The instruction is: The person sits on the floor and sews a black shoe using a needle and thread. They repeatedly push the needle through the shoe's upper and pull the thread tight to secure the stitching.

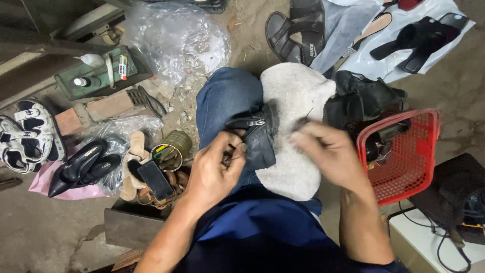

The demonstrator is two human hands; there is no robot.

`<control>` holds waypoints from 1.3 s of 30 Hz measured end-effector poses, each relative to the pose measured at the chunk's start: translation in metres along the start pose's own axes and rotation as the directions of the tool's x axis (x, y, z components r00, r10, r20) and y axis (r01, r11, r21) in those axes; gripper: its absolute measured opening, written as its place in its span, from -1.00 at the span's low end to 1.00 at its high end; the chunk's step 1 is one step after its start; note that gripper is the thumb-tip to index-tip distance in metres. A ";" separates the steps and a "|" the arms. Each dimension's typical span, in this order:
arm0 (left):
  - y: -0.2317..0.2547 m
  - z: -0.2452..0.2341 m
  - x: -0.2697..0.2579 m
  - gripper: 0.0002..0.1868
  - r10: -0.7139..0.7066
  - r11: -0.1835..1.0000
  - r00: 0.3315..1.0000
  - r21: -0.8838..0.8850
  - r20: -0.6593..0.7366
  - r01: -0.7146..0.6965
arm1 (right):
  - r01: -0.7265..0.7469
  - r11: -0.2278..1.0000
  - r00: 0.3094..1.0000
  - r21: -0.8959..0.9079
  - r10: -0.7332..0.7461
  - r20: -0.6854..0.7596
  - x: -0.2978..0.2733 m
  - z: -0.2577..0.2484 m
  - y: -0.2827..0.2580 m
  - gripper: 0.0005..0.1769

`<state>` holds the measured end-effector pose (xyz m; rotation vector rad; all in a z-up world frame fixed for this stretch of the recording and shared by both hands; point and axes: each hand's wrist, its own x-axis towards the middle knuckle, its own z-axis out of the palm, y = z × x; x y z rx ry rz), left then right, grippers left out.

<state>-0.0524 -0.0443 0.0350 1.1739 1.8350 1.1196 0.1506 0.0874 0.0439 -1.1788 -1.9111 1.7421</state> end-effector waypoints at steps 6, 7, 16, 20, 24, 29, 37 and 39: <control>0.002 0.009 0.028 -0.85 -0.153 0.971 0.983 -0.166 0.106 0.169 | 0.227 0.461 0.967 0.858 -0.006 -0.253 0.028 0.010 -0.002 -0.64; 0.005 0.011 0.031 -0.85 -0.152 0.972 0.982 -0.161 0.109 0.169 | 0.230 0.456 0.967 0.860 -0.005 -0.256 0.033 0.001 0.018 -0.64; 0.001 0.028 0.050 -0.76 -0.093 0.923 0.935 -0.323 0.341 0.209 | 0.044 0.317 0.952 0.947 0.273 -0.136 0.053 -0.053 0.072 -0.61; -0.012 0.030 0.050 -0.67 -0.092 0.924 0.878 -0.289 0.470 0.252 | 0.171 0.485 0.876 0.858 0.323 -0.357 0.041 -0.093 0.084 -0.71; -0.016 0.040 0.049 -0.71 -0.146 0.868 0.864 -0.357 0.481 0.345 | 0.134 0.447 0.772 0.884 0.512 -0.376 0.028 -0.135 0.115 -0.79; -0.010 0.053 0.052 -0.77 -0.184 0.881 0.879 -0.324 0.441 0.346 | 0.092 0.469 0.749 0.879 0.549 -0.371 0.003 -0.141 0.150 -0.74; -0.014 0.059 0.052 -0.80 -0.196 0.904 0.904 -0.286 0.381 0.316 | 0.115 0.773 0.677 0.623 0.398 -0.619 -0.006 -0.074 0.141 -0.64; -0.014 0.061 0.046 -0.73 -0.332 0.740 0.862 -0.461 0.383 0.490 | 0.081 0.952 0.786 -0.296 -0.244 -0.568 -0.031 -0.043 0.110 -0.89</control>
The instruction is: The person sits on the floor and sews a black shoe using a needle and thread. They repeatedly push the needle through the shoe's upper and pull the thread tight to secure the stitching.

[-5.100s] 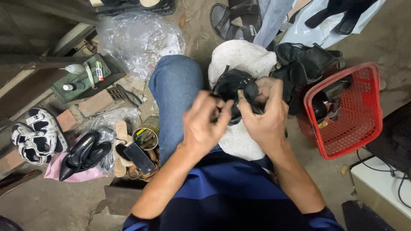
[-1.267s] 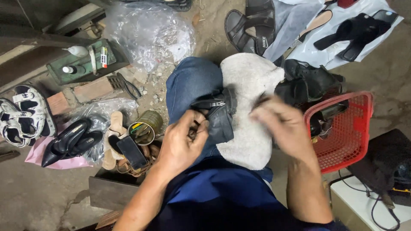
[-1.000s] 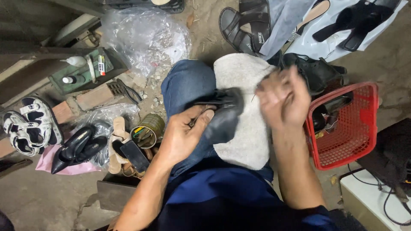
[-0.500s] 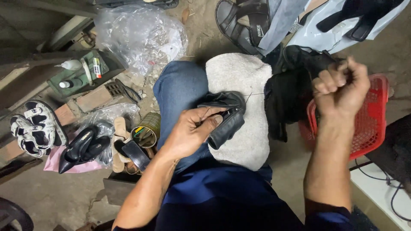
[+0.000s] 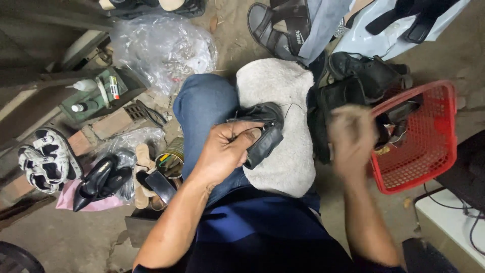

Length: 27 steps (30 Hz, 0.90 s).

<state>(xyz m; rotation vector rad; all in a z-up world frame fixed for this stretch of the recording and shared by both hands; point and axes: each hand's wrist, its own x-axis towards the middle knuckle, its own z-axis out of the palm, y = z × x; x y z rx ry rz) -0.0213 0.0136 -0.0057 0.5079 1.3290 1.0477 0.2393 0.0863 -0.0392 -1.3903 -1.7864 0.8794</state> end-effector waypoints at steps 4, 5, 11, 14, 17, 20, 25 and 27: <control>0.012 0.009 -0.007 -0.70 -0.048 0.998 0.999 -0.036 0.024 0.049 | 0.145 0.989 0.969 0.007 -0.143 0.202 -0.034 0.040 -0.091 0.22; 0.012 0.010 -0.007 -0.72 -0.032 0.999 0.999 -0.016 0.030 0.032 | 0.179 0.978 0.977 -0.102 -0.165 0.138 -0.039 0.048 -0.090 0.10; 0.028 0.007 -0.012 -0.74 0.169 0.979 0.978 0.092 0.120 -0.180 | 0.188 0.981 0.982 -0.040 -0.187 0.026 -0.027 0.043 -0.113 -0.49; 0.040 0.008 -0.022 -0.71 0.261 0.950 0.955 0.138 0.143 -0.280 | 0.085 0.992 0.995 0.092 -0.088 0.035 -0.022 0.027 -0.119 -0.66; 0.047 0.005 -0.024 -0.74 0.373 0.871 0.924 0.314 0.080 -0.378 | -0.021 0.990 0.998 0.139 0.013 0.056 -0.014 0.022 -0.108 -0.73; 0.052 0.001 -0.024 -0.79 0.527 0.726 0.850 0.506 0.028 -0.467 | -0.056 0.981 0.997 0.183 0.044 0.070 -0.009 0.024 -0.106 -0.74; 0.051 -0.002 -0.046 -0.80 0.736 0.435 0.671 0.698 0.088 -0.568 | 0.001 0.968 0.999 0.252 -0.013 0.046 -0.011 0.024 -0.108 -0.72; 0.049 0.007 -0.059 -0.56 0.695 0.356 0.702 0.774 0.156 -0.524 | 0.046 0.984 0.992 0.170 -0.064 0.105 -0.012 0.017 -0.113 -0.70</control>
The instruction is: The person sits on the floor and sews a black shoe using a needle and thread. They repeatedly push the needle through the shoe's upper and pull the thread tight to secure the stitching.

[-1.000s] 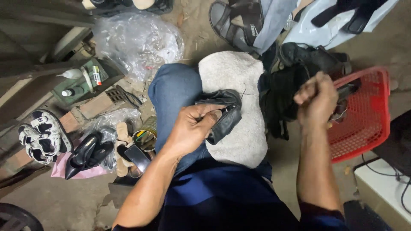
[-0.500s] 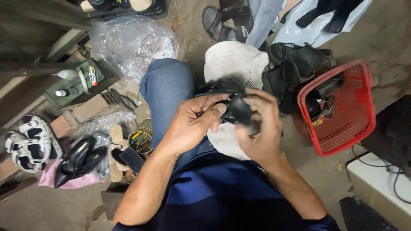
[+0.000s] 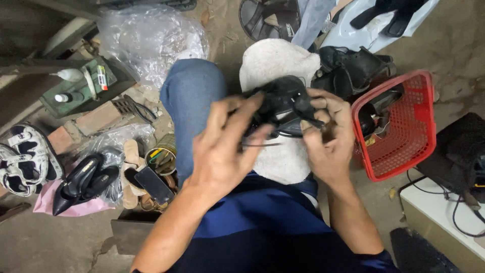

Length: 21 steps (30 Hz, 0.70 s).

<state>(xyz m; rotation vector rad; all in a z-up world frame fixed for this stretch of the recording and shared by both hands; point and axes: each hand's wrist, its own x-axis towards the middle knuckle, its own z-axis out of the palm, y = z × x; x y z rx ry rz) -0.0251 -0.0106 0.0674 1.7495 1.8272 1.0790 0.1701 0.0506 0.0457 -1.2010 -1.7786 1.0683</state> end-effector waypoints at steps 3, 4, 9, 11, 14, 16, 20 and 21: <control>-0.006 0.019 0.024 -0.39 -0.015 0.997 0.986 0.076 0.165 0.003 | -0.011 0.997 1.000 0.070 0.013 -0.016 -0.001 -0.005 0.008 -0.72; -0.010 0.030 0.035 -0.39 -0.017 0.997 0.987 0.076 0.162 0.005 | -0.010 0.998 1.000 0.069 0.011 -0.013 -0.002 -0.007 0.008 -0.72; -0.013 0.060 0.077 -0.85 0.043 0.999 0.965 -0.039 0.257 -0.034 | -0.197 0.978 0.978 0.065 0.200 -0.056 0.002 -0.004 0.001 -0.27; -0.011 0.061 0.084 -0.85 0.035 0.999 0.949 -0.032 0.313 -0.026 | -0.212 0.977 0.975 -0.021 0.210 -0.076 0.008 -0.003 -0.006 -0.23; -0.008 0.062 0.092 -0.90 0.018 0.998 0.938 -0.066 0.347 0.005 | -0.154 0.975 0.987 -0.161 0.144 -0.071 0.016 -0.004 -0.016 -0.15; -0.007 0.059 0.096 -0.94 0.006 0.994 0.943 -0.106 0.332 0.031 | -0.081 0.974 0.996 -0.210 0.073 -0.044 0.022 -0.005 -0.023 -0.13; -0.008 0.049 0.107 -0.90 -0.028 0.984 0.925 -0.151 0.379 0.091 | 0.025 0.975 0.995 -0.222 -0.046 -0.086 0.027 -0.010 -0.009 -0.59; -0.008 0.046 0.111 -0.89 -0.040 0.982 0.903 -0.152 0.428 0.116 | 0.002 0.978 0.992 -0.209 -0.028 -0.121 0.028 -0.012 0.001 -0.70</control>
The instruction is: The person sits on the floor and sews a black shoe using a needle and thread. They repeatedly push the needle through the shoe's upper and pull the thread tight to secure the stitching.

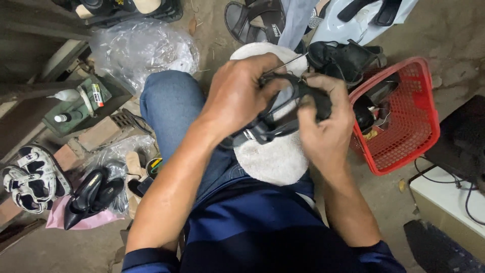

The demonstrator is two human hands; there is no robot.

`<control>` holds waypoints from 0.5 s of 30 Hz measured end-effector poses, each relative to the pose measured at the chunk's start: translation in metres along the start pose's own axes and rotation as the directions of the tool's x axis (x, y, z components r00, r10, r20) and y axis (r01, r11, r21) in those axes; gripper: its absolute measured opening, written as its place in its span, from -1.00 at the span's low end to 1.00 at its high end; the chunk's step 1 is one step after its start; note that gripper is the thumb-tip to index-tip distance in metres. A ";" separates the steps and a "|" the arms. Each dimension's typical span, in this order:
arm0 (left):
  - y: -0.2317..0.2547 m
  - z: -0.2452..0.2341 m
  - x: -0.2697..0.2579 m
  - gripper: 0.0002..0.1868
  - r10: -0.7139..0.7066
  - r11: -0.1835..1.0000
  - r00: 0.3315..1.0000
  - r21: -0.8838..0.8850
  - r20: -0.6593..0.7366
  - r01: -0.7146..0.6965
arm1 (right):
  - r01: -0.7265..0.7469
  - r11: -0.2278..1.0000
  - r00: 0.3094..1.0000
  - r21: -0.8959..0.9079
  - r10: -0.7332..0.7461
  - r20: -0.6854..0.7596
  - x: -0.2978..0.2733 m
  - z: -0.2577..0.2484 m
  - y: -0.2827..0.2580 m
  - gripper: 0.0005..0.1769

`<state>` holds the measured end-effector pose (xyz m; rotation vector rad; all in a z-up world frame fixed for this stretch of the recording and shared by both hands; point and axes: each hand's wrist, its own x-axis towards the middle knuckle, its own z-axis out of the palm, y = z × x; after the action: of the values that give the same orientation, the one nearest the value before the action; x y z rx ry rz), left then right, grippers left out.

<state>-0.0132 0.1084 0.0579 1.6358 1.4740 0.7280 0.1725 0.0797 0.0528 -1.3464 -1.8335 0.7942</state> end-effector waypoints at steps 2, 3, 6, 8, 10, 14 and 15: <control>-0.002 -0.010 0.000 -0.96 -0.043 0.999 0.998 -0.031 0.055 0.045 | -0.049 0.998 0.999 0.028 0.049 0.006 0.005 -0.002 0.008 -0.74; -0.004 -0.015 0.000 -0.94 -0.085 0.994 0.990 -0.061 0.112 0.092 | -0.098 0.994 0.995 0.052 0.097 0.016 0.006 -0.003 0.012 -0.77; -0.010 -0.014 0.000 -0.90 -0.044 0.999 0.999 0.009 0.024 0.044 | -0.064 0.997 0.998 0.046 0.064 0.003 0.010 -0.005 0.005 -0.79; -0.013 -0.009 -0.001 -0.98 -0.045 0.998 0.999 -0.040 -0.006 0.045 | -0.050 0.997 0.999 0.053 0.051 -0.006 0.012 -0.005 0.005 -0.80; -0.017 -0.002 -0.004 -0.86 -0.042 0.995 0.999 -0.090 -0.034 0.039 | -0.038 0.998 0.999 0.056 0.039 -0.020 0.012 -0.003 0.006 -0.82; -0.018 0.011 -0.016 -0.71 -0.034 0.999 0.993 0.005 -0.112 0.035 | -0.049 0.989 0.998 0.138 0.042 0.056 0.010 0.000 0.007 -0.72; -0.016 0.013 -0.020 -0.46 -0.089 0.995 0.995 0.048 -0.046 0.091 | -0.046 0.988 0.991 0.146 0.027 0.130 0.009 0.001 0.008 -0.59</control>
<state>-0.0135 0.0863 0.0398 1.5883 1.5984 0.6854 0.1744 0.0905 0.0476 -1.2618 -1.8116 1.0375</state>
